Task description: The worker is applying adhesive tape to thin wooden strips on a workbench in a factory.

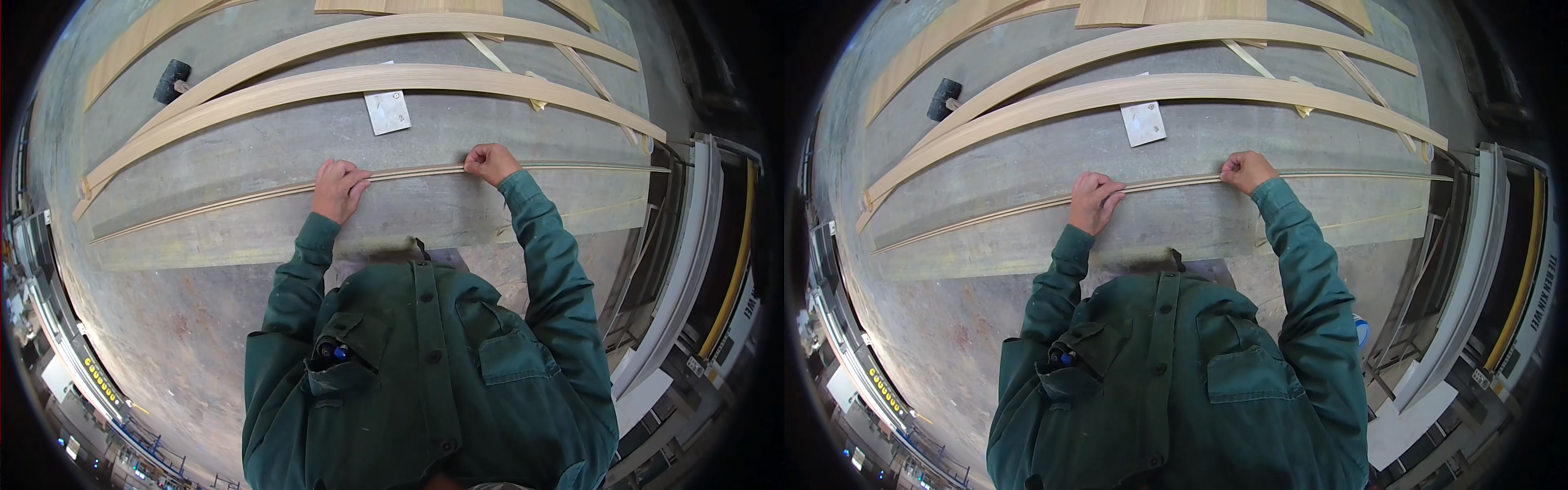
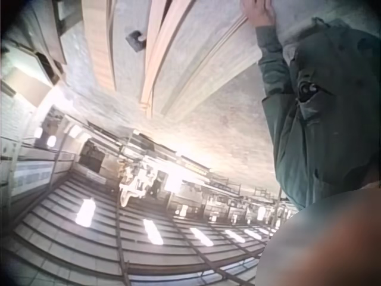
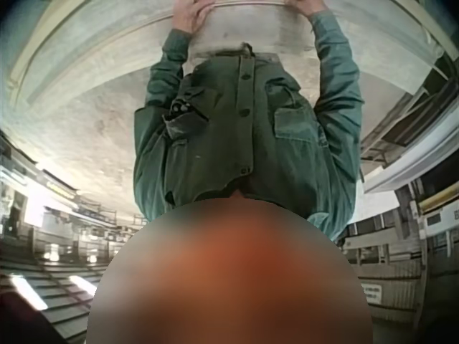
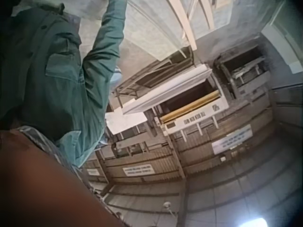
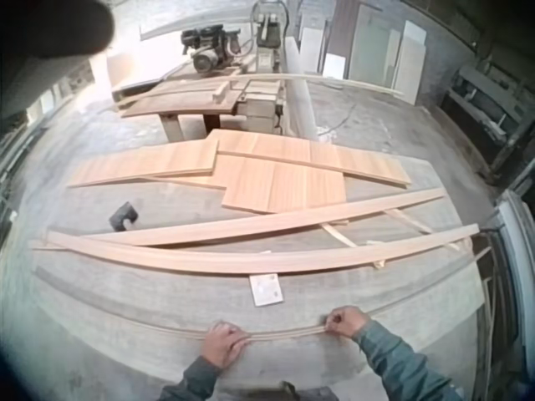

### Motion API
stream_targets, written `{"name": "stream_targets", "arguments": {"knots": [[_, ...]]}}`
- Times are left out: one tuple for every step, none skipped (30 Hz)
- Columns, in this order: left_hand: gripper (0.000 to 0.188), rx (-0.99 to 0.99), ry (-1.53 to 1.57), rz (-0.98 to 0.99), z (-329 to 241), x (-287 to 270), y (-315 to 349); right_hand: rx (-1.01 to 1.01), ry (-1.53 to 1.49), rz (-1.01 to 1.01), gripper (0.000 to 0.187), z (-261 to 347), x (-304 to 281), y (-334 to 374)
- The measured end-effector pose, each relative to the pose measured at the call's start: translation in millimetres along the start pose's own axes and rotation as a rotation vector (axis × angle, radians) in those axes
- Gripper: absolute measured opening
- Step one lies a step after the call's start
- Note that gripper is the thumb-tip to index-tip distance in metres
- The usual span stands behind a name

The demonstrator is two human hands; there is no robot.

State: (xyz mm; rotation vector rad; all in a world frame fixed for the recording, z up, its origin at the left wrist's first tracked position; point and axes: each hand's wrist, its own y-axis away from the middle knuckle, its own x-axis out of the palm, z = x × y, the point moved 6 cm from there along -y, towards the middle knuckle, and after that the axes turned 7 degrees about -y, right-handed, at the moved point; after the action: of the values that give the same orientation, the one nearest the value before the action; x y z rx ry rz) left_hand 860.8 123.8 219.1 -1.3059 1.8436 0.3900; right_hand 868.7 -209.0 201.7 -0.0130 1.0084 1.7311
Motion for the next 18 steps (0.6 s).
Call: {"name": "stream_targets", "arguments": {"knots": [[0.014, 0.0, 0.0, 0.0, -0.2, 0.4, -0.2, 0.001, -0.001, 0.004, 0.014, 0.4, -0.1, 0.3], [0.014, 0.005, 0.003, -0.008, -0.7, 0.4, -0.5, 0.002, -0.002, 0.004, 0.014, -0.6, 0.0, -0.2], [0.014, 0.009, 0.006, -0.017, -1.3, 0.3, -0.7, 0.002, 0.007, 0.0, 0.014, -1.9, 0.1, -0.9], [0.014, 0.01, 0.007, -0.016, -1.6, 0.6, -0.7, 0.002, 0.016, -0.004, 0.013, -3.1, 0.1, -1.2], [0.014, 0.004, 0.012, -0.008, -0.8, 1.1, -0.3, 0.002, 0.016, -0.003, 0.013, -2.2, 0.1, -0.9], [0.014, -0.002, 0.018, 0.0, 0.0, 1.6, 0.2, -0.002, 0.022, 0.0, 0.013, -0.9, 0.2, -0.6], [0.014, -0.002, 0.018, 0.0, 0.7, 1.6, 0.3, -0.006, 0.029, 0.004, 0.013, 0.3, 0.6, -0.4], [0.014, 0.008, 0.017, -0.004, 1.0, 1.8, 0.1, -0.006, 0.029, 0.003, 0.013, 0.7, 0.8, -0.4], [0.014, 0.018, 0.016, -0.008, 1.1, 2.0, 0.1, 0.001, 0.045, 0.0, 0.013, 0.8, 0.9, -0.9], [0.014, 0.018, 0.017, -0.008, 1.4, 2.4, 0.4, 0.007, 0.061, -0.002, 0.014, 0.9, 0.9, -1.2], [0.014, 0.021, 0.024, -0.012, 1.2, 2.1, 0.0, 0.008, 0.061, -0.003, 0.014, 0.7, 1.1, -1.8], [0.015, 0.023, 0.03, -0.016, 0.9, 1.8, -0.4, 0.007, 0.07, -0.002, 0.014, 0.6, 1.3, -2.3], [0.015, 0.023, 0.03, -0.016, 0.7, 1.6, -0.7, 0.007, 0.079, -0.001, 0.014, 0.6, 1.5, -2.8], [0.015, 0.025, 0.03, -0.019, -0.3, 0.7, -0.9, 0.007, 0.079, -0.001, 0.014, 1.0, 1.6, -3.0], [0.015, 0.027, 0.029, -0.021, -1.3, -0.2, -1.2, 0.008, 0.09, -0.005, 0.014, 1.4, 1.4, -3.2], [0.015, 0.028, 0.03, -0.021, -2.2, -0.8, -1.5, 0.008, 0.102, -0.008, 0.014, 1.8, 1.3, -3.2], [0.016, 0.023, 0.024, -0.019, -3.1, -1.3, -1.9, 0.008, 0.102, -0.008, 0.014, 2.4, 1.4, -3.2], [0.016, 0.019, 0.018, -0.017, -3.7, -1.8, -2.2, 0.006, 0.115, -0.008, 0.014, 3.1, 1.5, -3.2]]}}
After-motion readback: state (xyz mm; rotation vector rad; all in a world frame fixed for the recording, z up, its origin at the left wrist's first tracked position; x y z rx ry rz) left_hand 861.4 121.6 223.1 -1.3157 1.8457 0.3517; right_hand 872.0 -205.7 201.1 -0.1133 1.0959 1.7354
